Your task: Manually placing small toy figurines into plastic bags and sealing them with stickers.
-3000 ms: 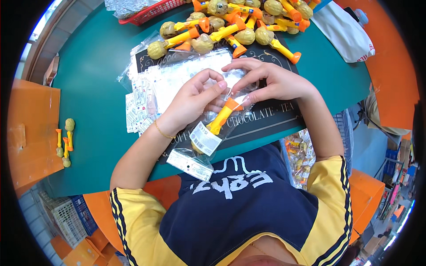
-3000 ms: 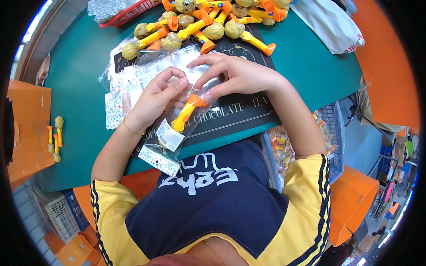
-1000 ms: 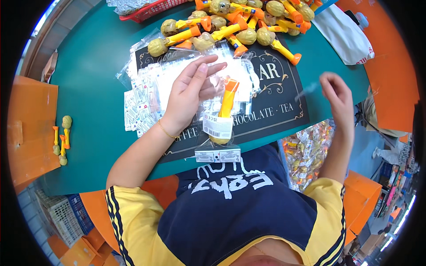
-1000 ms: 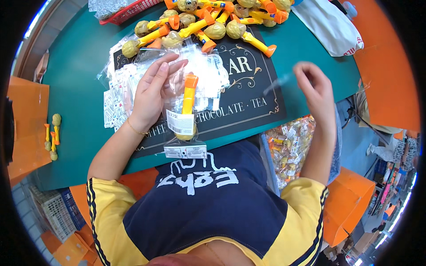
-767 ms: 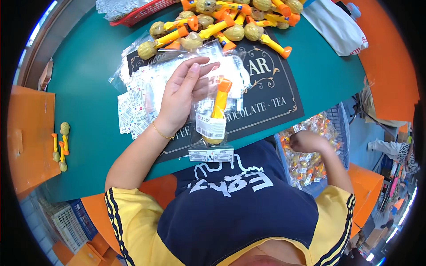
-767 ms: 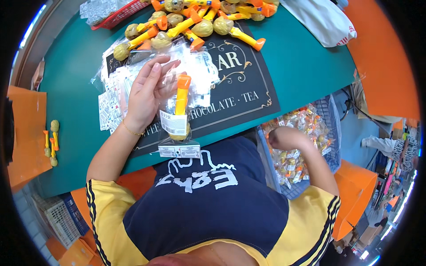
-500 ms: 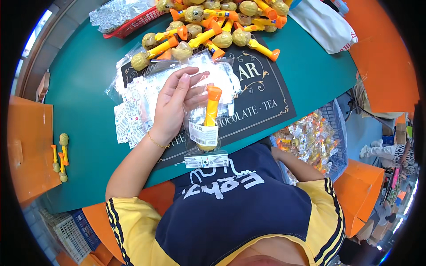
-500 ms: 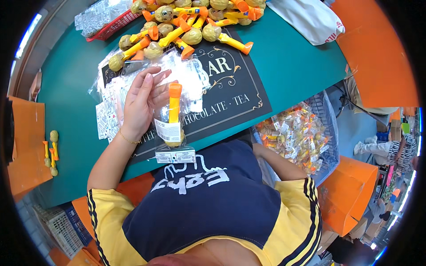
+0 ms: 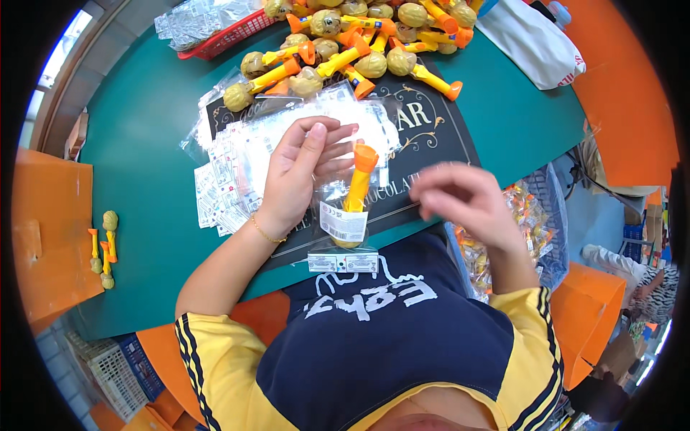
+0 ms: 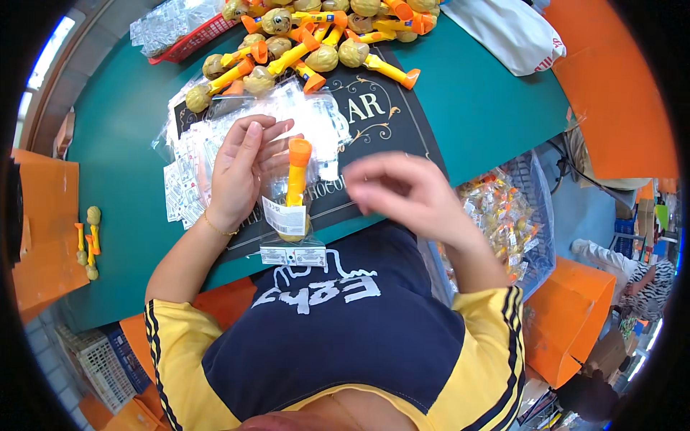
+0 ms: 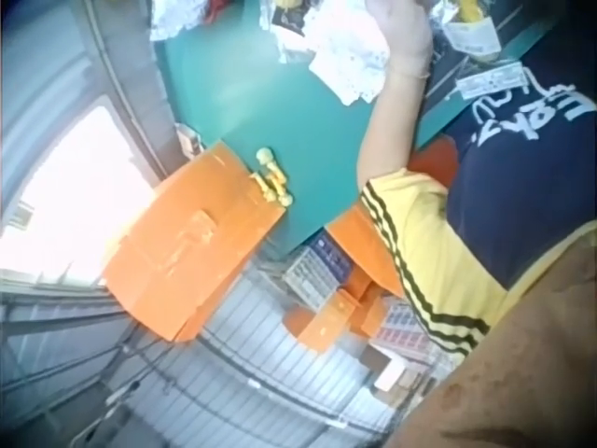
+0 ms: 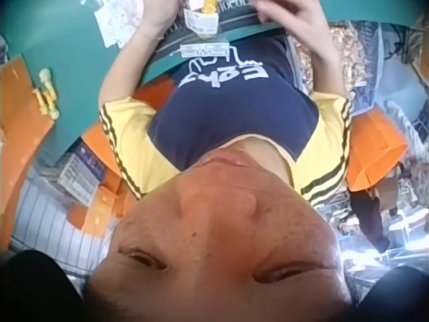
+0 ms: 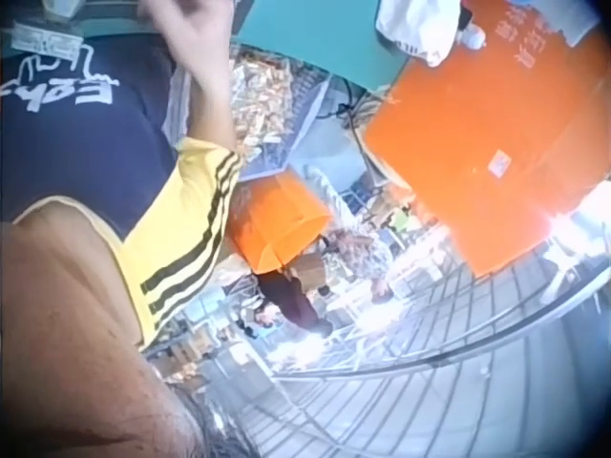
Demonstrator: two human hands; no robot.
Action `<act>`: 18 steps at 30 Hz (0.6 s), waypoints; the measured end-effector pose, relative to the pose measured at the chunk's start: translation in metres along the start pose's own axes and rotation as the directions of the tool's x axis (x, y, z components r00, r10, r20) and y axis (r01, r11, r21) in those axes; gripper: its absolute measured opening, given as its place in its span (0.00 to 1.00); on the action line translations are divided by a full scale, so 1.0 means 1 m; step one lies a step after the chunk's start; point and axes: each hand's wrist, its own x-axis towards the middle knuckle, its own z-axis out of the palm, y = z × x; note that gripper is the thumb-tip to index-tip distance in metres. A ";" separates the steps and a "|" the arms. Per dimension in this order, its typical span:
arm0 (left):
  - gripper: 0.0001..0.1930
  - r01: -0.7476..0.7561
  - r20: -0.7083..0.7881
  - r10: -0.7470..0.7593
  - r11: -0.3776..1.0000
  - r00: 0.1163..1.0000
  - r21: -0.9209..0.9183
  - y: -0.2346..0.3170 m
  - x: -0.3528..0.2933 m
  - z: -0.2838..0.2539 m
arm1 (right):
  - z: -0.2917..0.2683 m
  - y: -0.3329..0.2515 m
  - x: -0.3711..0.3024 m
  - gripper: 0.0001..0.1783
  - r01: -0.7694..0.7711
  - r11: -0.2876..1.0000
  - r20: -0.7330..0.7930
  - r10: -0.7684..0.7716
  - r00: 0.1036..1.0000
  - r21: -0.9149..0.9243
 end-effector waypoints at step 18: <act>0.14 -0.100 -0.120 0.101 0.995 0.988 0.016 -0.001 -0.006 0.007 | 0.052 0.047 0.054 0.04 0.201 0.893 -0.248 -0.106 0.963 0.402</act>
